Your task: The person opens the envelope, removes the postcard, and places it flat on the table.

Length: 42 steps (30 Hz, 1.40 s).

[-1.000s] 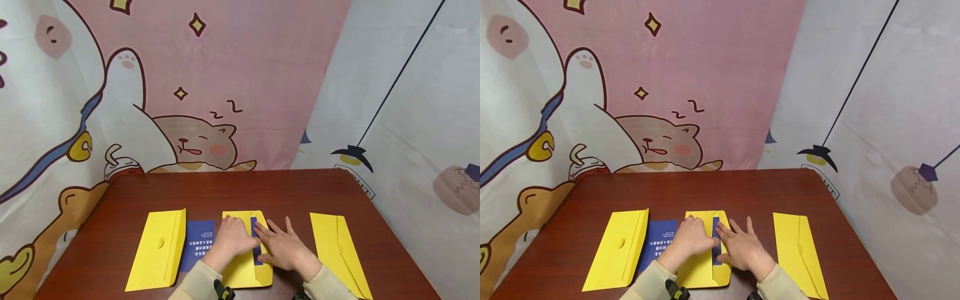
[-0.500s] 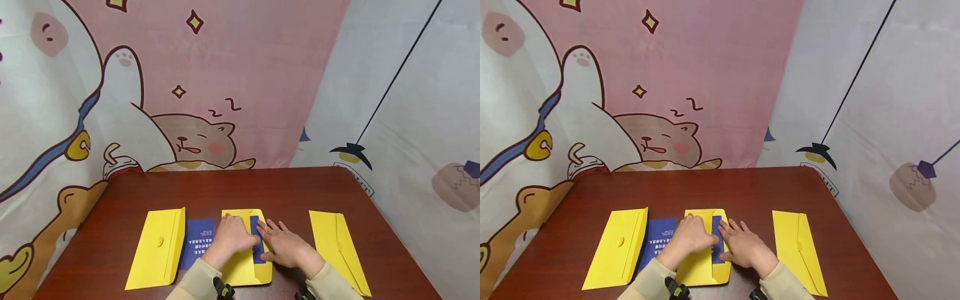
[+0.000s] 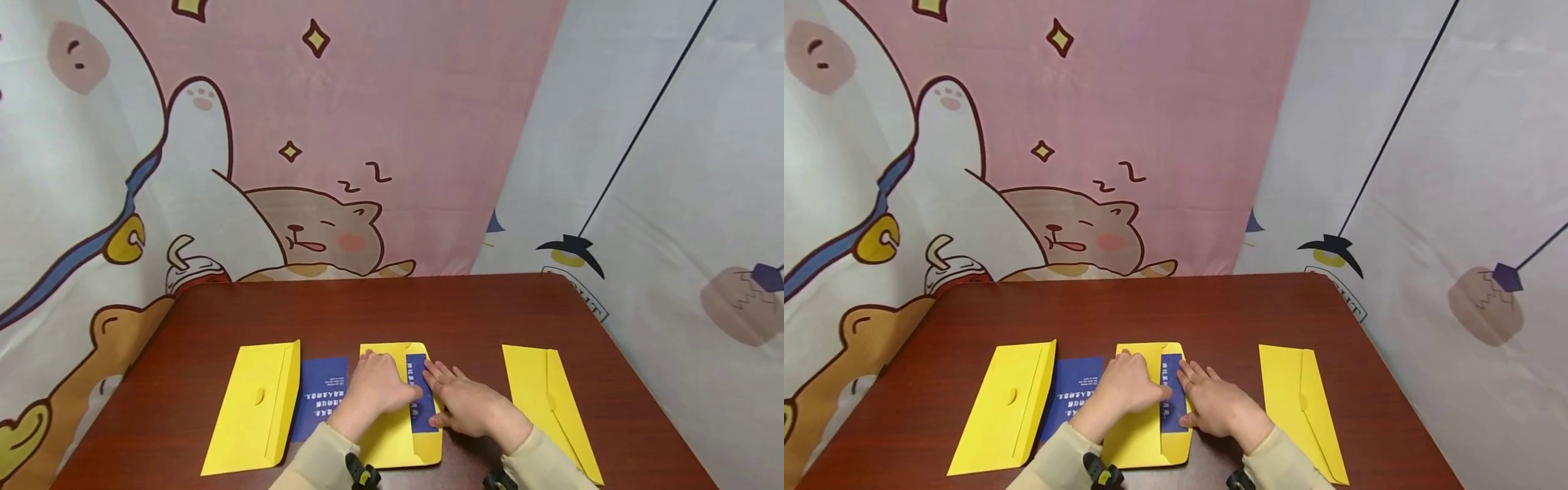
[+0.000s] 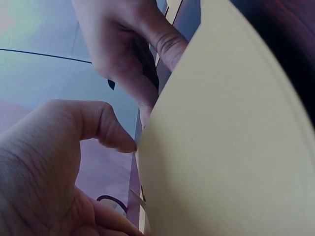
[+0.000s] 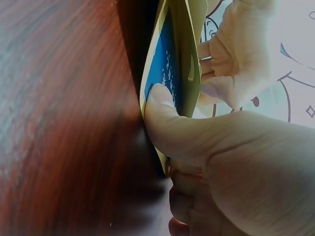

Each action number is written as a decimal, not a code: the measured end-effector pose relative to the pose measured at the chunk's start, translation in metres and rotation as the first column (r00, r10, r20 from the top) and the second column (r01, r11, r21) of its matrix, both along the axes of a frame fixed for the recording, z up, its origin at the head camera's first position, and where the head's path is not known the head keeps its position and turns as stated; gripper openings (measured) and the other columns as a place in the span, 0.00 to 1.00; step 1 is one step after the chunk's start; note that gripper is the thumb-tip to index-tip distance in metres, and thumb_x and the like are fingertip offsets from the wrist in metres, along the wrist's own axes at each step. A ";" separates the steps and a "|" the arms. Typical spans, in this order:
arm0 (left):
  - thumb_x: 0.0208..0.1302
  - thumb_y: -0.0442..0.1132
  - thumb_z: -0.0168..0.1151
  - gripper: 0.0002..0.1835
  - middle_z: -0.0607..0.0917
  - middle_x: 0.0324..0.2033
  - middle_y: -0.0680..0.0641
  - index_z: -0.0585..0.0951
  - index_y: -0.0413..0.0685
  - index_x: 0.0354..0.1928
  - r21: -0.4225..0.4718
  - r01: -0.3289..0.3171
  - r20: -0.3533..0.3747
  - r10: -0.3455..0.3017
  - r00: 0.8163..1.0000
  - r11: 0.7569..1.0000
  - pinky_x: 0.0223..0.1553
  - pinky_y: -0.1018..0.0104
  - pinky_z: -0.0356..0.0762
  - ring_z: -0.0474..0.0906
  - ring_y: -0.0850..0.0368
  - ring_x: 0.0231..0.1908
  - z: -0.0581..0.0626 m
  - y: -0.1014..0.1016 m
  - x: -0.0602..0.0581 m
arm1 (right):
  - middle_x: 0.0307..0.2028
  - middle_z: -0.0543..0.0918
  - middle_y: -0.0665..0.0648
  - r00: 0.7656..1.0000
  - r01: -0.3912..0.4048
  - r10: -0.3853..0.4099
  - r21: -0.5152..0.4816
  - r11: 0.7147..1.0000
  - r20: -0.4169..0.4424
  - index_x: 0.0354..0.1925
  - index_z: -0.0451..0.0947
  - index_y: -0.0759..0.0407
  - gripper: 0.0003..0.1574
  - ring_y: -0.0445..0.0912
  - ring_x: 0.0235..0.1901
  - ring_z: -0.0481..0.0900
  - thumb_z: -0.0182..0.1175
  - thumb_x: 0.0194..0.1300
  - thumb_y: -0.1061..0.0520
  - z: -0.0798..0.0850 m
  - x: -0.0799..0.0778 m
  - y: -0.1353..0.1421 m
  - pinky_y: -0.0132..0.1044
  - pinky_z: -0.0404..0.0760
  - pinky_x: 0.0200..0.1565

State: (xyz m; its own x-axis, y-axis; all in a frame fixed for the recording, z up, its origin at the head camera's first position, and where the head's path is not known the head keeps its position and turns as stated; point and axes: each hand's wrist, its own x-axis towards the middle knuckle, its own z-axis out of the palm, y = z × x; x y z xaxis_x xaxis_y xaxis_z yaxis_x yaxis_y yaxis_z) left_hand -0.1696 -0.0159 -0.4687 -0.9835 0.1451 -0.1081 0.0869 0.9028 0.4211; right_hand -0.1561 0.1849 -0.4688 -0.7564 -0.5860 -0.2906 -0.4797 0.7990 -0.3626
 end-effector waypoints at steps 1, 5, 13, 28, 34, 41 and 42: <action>0.49 0.63 0.74 0.47 0.82 0.61 0.29 0.81 0.27 0.58 0.001 -0.002 0.004 0.002 1.000 1.000 0.72 0.42 0.64 0.69 0.27 0.70 0.000 0.000 0.000 | 0.83 0.55 0.60 1.000 -0.001 0.001 0.002 1.000 0.001 0.80 0.60 0.65 0.53 0.58 0.81 0.51 0.69 0.70 0.43 0.000 0.000 0.000 0.56 0.55 0.76; 0.50 0.63 0.74 0.47 0.81 0.62 0.29 0.81 0.26 0.59 -0.004 -0.001 0.008 0.001 1.000 1.000 0.73 0.42 0.62 0.68 0.26 0.71 -0.001 -0.001 0.000 | 0.83 0.55 0.61 1.000 0.000 0.000 0.009 1.000 -0.004 0.80 0.60 0.66 0.53 0.58 0.81 0.51 0.70 0.70 0.43 0.000 0.000 0.002 0.56 0.55 0.76; 0.51 0.64 0.74 0.46 0.81 0.61 0.29 0.82 0.27 0.58 -0.009 0.009 -0.004 -0.009 1.000 1.000 0.72 0.42 0.64 0.69 0.26 0.70 -0.001 -0.001 -0.001 | 0.82 0.56 0.62 1.000 -0.005 0.005 0.023 1.000 -0.023 0.79 0.62 0.67 0.52 0.59 0.81 0.51 0.69 0.70 0.43 0.002 0.001 0.005 0.57 0.55 0.76; 0.49 0.65 0.75 0.45 0.83 0.58 0.30 0.83 0.27 0.54 -0.005 0.004 -0.025 -0.004 1.000 1.000 0.69 0.41 0.68 0.73 0.28 0.66 0.000 0.000 0.001 | 0.81 0.57 0.65 0.999 -0.008 0.009 0.011 1.000 -0.045 0.79 0.61 0.69 0.53 0.61 0.80 0.53 0.70 0.69 0.44 0.005 0.002 0.014 0.60 0.55 0.76; 0.49 0.64 0.75 0.45 0.84 0.57 0.30 0.83 0.28 0.54 -0.001 0.006 -0.018 -0.006 1.000 1.000 0.69 0.40 0.68 0.74 0.28 0.66 0.000 0.000 0.002 | 0.81 0.57 0.66 0.998 -0.017 0.017 0.006 1.000 -0.059 0.78 0.62 0.70 0.53 0.61 0.80 0.53 0.71 0.69 0.44 0.004 0.002 0.017 0.61 0.54 0.76; 0.48 0.64 0.76 0.43 0.84 0.56 0.30 0.84 0.28 0.51 -0.003 0.007 -0.023 -0.007 1.000 1.000 0.69 0.40 0.69 0.74 0.28 0.65 0.000 0.000 0.002 | 0.81 0.57 0.67 0.997 -0.028 0.027 -0.012 1.000 -0.074 0.78 0.61 0.70 0.53 0.62 0.80 0.54 0.71 0.69 0.44 0.004 0.005 0.021 0.62 0.55 0.75; 0.48 0.63 0.76 0.43 0.84 0.56 0.30 0.84 0.28 0.51 -0.004 0.009 -0.027 -0.009 1.000 1.000 0.69 0.40 0.69 0.74 0.28 0.65 0.000 0.001 0.002 | 0.81 0.56 0.67 0.997 -0.029 0.028 -0.013 0.999 -0.077 0.78 0.61 0.70 0.53 0.62 0.80 0.54 0.70 0.70 0.44 0.004 0.005 0.022 0.62 0.55 0.75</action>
State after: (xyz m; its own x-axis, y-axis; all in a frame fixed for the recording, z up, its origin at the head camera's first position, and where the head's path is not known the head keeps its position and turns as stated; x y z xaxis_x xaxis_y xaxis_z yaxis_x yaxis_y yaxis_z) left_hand -0.1677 -0.0154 -0.4689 -0.9847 0.1536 -0.0823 0.1063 0.9035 0.4153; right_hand -0.1511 0.2065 -0.4652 -0.7591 -0.6112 -0.2239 -0.5289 0.7797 -0.3351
